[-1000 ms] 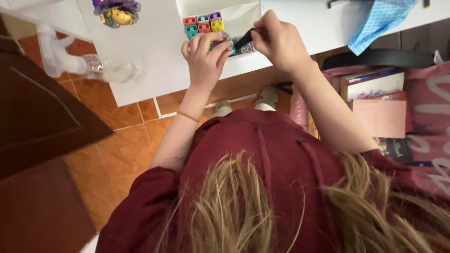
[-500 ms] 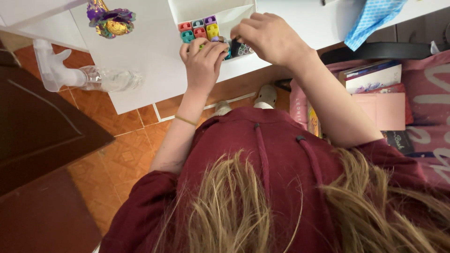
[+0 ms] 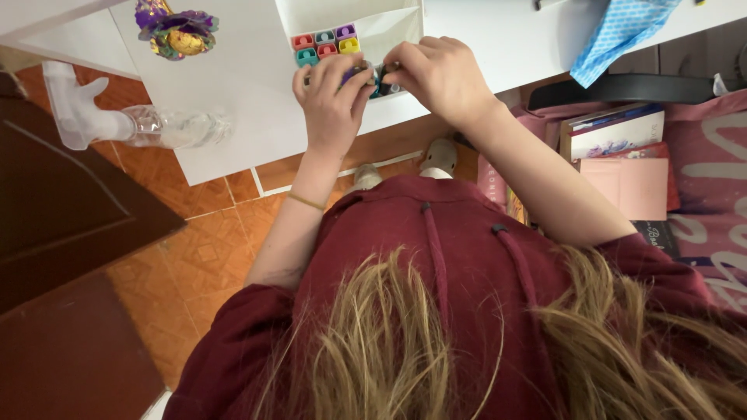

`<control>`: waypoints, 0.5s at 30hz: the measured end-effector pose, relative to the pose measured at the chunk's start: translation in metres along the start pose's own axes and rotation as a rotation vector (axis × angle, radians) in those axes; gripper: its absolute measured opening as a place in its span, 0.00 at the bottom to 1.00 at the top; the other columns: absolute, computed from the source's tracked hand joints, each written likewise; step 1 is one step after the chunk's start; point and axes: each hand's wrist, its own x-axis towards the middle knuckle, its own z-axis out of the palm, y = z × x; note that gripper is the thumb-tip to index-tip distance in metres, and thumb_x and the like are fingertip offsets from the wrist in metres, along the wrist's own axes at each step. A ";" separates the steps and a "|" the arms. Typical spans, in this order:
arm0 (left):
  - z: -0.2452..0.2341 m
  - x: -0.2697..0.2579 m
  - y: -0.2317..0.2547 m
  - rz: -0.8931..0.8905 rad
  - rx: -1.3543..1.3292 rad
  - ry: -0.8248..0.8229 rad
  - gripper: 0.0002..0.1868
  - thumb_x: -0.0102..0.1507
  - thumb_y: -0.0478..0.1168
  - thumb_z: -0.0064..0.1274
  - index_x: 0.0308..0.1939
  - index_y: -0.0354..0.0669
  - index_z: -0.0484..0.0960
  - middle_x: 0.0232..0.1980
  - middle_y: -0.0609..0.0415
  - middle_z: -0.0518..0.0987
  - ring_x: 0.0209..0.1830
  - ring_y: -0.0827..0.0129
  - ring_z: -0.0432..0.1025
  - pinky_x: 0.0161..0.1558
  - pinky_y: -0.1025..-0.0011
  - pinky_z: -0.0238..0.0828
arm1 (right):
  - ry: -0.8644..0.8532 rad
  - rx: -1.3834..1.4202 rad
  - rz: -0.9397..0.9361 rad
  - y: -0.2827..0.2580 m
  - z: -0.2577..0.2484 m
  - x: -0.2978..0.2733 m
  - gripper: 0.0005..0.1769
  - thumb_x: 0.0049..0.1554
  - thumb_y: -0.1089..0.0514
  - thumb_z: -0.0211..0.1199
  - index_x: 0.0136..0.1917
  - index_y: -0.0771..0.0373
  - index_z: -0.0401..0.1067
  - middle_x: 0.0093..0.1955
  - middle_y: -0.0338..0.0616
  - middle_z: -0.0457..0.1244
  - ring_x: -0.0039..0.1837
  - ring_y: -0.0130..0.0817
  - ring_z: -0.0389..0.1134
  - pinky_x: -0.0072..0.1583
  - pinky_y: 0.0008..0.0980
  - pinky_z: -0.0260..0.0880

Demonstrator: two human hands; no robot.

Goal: Sorting and placing various markers into a white plastic desk organizer.

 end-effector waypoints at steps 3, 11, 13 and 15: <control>0.003 -0.001 -0.002 0.031 0.014 -0.039 0.14 0.74 0.48 0.51 0.52 0.48 0.89 0.60 0.67 0.83 0.63 0.65 0.71 0.69 0.59 0.44 | -0.055 0.049 -0.021 0.002 -0.006 0.006 0.17 0.69 0.47 0.69 0.47 0.59 0.70 0.42 0.38 0.65 0.42 0.42 0.64 0.41 0.39 0.63; 0.008 -0.001 -0.009 0.141 0.069 -0.064 0.06 0.74 0.42 0.56 0.47 0.52 0.89 0.60 0.72 0.84 0.64 0.63 0.71 0.71 0.53 0.42 | -0.138 0.065 -0.019 0.007 -0.001 0.001 0.08 0.63 0.51 0.73 0.49 0.52 0.77 0.46 0.31 0.70 0.44 0.40 0.67 0.42 0.38 0.65; 0.012 0.000 -0.009 0.153 0.046 -0.059 0.08 0.74 0.40 0.57 0.42 0.52 0.90 0.60 0.72 0.84 0.64 0.63 0.71 0.71 0.53 0.41 | -0.143 0.006 -0.078 0.010 0.009 -0.005 0.03 0.62 0.52 0.73 0.49 0.46 0.81 0.47 0.25 0.73 0.42 0.37 0.67 0.41 0.37 0.65; 0.012 0.001 -0.009 0.145 0.046 -0.054 0.05 0.72 0.41 0.60 0.42 0.51 0.89 0.57 0.71 0.85 0.62 0.66 0.72 0.71 0.54 0.42 | -0.228 -0.050 -0.056 0.010 0.021 -0.013 0.08 0.54 0.50 0.77 0.46 0.45 0.79 0.41 0.27 0.68 0.39 0.36 0.63 0.38 0.37 0.65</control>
